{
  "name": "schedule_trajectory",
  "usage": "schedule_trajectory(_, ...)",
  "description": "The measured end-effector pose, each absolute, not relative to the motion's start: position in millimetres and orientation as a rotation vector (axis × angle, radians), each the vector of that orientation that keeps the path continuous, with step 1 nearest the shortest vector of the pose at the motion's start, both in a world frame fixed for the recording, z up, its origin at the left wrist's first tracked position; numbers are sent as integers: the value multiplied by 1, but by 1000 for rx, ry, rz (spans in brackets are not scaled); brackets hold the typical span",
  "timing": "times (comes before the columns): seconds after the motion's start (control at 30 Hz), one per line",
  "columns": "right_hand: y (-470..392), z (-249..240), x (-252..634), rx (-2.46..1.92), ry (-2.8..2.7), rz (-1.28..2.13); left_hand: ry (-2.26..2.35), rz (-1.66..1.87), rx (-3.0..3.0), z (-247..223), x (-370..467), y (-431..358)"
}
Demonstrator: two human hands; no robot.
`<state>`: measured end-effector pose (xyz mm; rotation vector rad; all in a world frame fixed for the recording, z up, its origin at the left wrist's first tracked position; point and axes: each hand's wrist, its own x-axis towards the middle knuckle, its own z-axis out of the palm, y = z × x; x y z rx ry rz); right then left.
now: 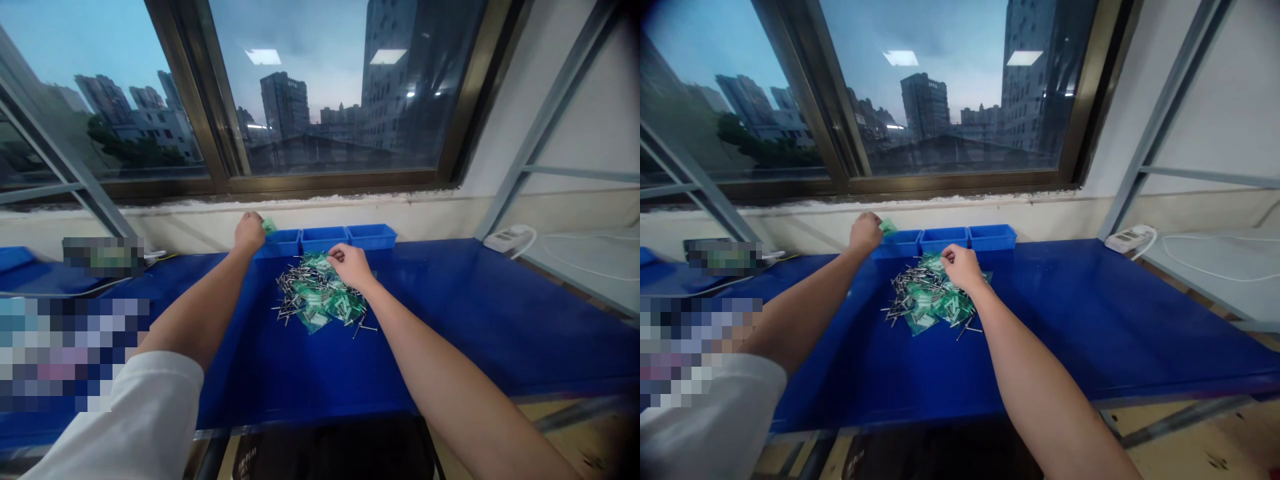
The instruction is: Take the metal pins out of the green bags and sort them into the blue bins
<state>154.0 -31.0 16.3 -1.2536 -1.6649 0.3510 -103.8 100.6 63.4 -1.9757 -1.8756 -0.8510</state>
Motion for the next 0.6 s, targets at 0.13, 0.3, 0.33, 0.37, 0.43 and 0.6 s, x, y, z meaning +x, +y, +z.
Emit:
schedule_trajectory(0.13, -33, 18, 154, -1247, -1670, 362, -1709, -817, -2116, 59, -104, 95)
schedule_trajectory(0.3, -32, 17, 154, -1217, -1677, 359, -1987, -607, -2196, 56, -111, 99)
schedule_trajectory(0.33, -31, 16, 155, -1211, -1670, 359, -2073, -676, -2145, 56, -111, 97)
schedule_trajectory(0.37, -30, 15, 155, -1207, -1660, 360, -2124, -772, -2104, 57, -111, 93)
schedule_trajectory(0.43, -27, 14, 155, -1197, -1628, 373, -2154, -1013, -2036, 57, -106, 80)
schedule_trajectory(0.6, -20, 9, 156, -1172, -1497, 484, -1900, -1621, -2279, 42, -68, 38)
